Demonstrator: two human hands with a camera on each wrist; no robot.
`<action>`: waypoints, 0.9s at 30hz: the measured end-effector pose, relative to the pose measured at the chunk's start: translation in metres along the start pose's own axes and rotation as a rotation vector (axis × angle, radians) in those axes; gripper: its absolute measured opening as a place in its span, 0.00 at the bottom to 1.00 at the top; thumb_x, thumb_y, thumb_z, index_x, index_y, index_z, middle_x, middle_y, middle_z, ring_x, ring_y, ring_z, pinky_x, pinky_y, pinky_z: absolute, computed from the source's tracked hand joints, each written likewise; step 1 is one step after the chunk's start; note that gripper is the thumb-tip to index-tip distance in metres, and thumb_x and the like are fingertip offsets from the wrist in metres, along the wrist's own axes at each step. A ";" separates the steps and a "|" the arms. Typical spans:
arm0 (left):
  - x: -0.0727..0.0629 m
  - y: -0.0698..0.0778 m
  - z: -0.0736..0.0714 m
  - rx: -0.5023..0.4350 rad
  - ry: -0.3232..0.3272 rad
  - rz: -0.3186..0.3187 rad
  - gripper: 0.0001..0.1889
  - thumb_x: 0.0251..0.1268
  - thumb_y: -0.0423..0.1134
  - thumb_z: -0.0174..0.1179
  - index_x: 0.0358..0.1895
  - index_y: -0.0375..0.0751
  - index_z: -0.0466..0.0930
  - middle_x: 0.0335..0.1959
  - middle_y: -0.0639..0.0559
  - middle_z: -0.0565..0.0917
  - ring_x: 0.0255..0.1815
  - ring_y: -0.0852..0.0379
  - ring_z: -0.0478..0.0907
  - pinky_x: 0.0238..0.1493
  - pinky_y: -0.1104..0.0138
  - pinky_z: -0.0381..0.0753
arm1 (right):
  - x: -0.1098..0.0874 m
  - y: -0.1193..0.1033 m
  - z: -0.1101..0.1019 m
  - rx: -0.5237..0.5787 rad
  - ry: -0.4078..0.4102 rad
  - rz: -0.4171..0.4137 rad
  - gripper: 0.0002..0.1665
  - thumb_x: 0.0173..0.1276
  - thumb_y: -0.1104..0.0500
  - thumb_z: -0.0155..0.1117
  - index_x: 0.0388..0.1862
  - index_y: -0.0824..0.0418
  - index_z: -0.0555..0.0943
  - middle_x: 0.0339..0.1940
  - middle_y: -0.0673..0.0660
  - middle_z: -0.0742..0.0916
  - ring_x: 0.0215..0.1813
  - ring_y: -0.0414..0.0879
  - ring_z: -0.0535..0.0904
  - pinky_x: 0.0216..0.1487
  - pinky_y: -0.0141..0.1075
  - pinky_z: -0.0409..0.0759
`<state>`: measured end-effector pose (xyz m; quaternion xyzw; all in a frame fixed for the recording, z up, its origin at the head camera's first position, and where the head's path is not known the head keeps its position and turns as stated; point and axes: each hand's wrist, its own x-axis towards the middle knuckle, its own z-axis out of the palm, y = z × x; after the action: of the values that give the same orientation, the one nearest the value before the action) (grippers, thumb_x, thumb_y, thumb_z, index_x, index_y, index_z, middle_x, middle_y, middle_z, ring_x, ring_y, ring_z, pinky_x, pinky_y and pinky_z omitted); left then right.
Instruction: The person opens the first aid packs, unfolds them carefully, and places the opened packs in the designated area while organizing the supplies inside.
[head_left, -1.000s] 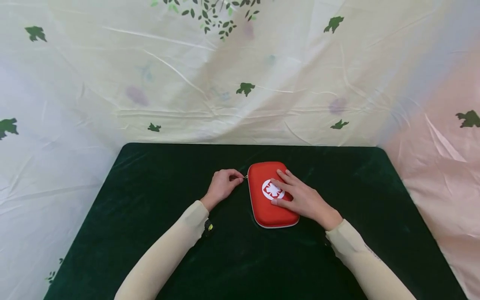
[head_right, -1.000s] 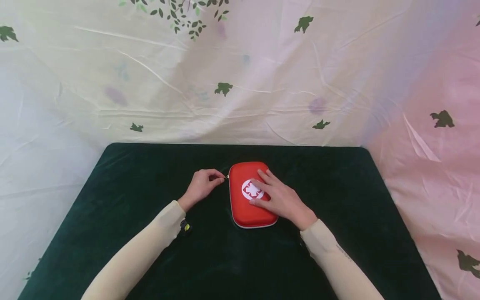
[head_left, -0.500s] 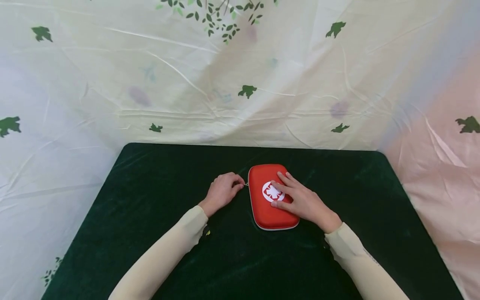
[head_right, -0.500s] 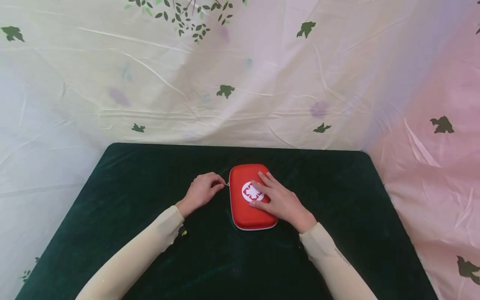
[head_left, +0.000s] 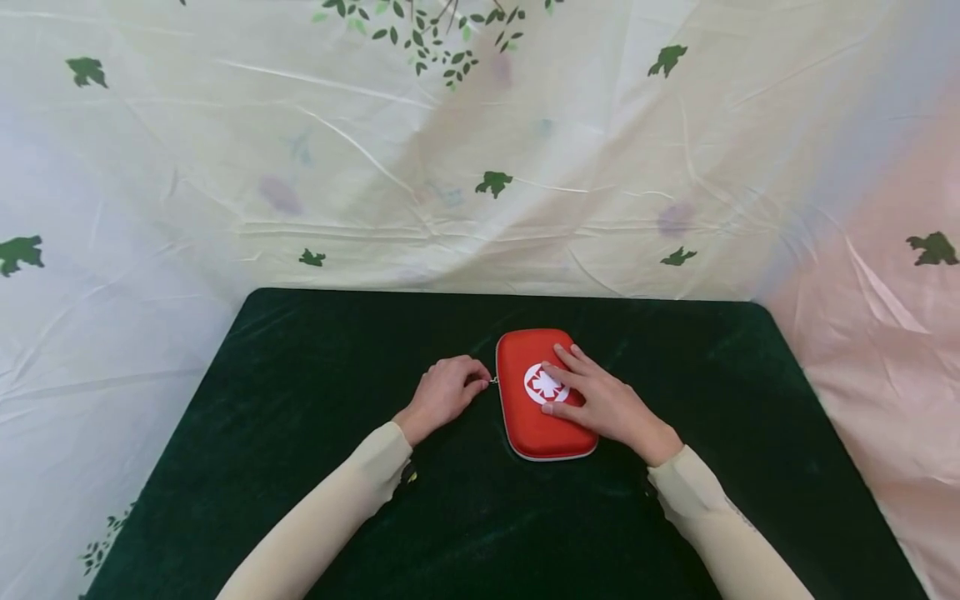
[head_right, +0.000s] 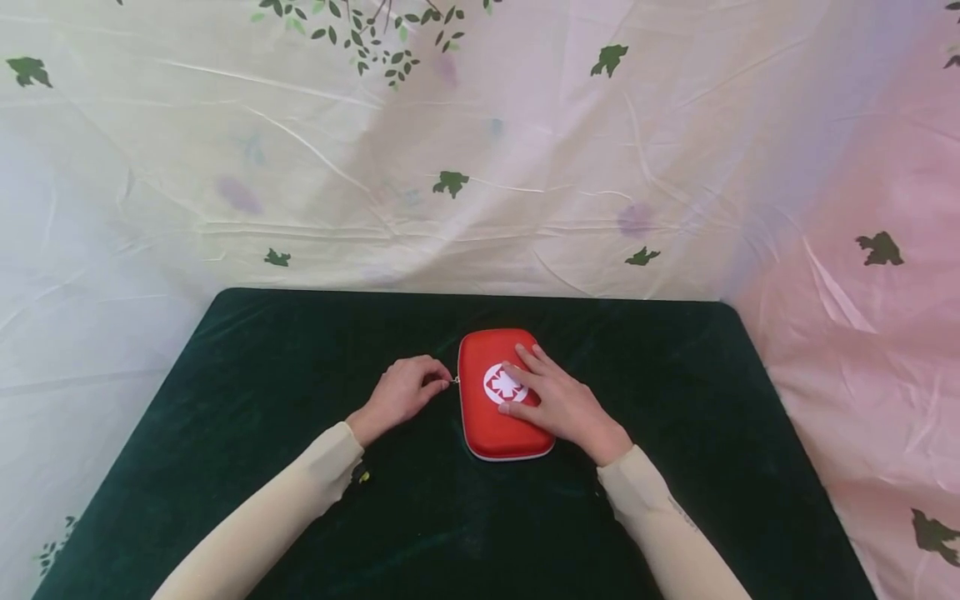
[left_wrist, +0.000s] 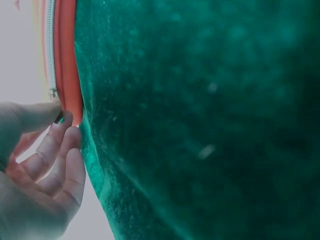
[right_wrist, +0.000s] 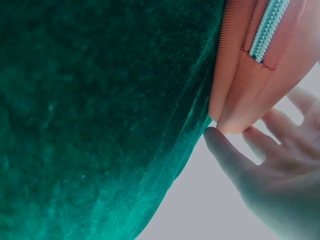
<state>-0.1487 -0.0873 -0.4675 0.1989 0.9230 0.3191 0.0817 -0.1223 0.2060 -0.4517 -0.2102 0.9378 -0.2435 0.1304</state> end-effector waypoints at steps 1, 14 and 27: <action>-0.001 0.000 0.000 0.002 -0.005 0.004 0.06 0.71 0.36 0.67 0.48 0.47 0.87 0.40 0.55 0.84 0.35 0.59 0.78 0.45 0.63 0.83 | 0.000 0.000 0.000 0.000 0.000 0.001 0.47 0.69 0.34 0.67 0.82 0.45 0.66 0.86 0.54 0.58 0.85 0.59 0.48 0.62 0.64 0.76; -0.012 0.005 0.000 0.020 -0.046 0.037 0.07 0.71 0.38 0.67 0.48 0.47 0.87 0.40 0.56 0.85 0.33 0.62 0.77 0.43 0.65 0.82 | -0.001 -0.001 0.000 0.017 -0.001 0.013 0.46 0.68 0.34 0.67 0.82 0.45 0.66 0.86 0.54 0.57 0.85 0.59 0.47 0.64 0.65 0.74; -0.020 0.005 0.001 -0.002 -0.048 0.094 0.08 0.71 0.38 0.68 0.50 0.46 0.87 0.40 0.56 0.87 0.33 0.64 0.78 0.43 0.67 0.82 | -0.002 -0.002 0.000 0.024 0.006 0.020 0.47 0.68 0.33 0.67 0.81 0.46 0.66 0.86 0.54 0.58 0.85 0.59 0.47 0.64 0.66 0.73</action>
<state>-0.1282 -0.0917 -0.4643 0.2497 0.9101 0.3186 0.0888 -0.1199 0.2051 -0.4508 -0.1988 0.9373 -0.2539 0.1325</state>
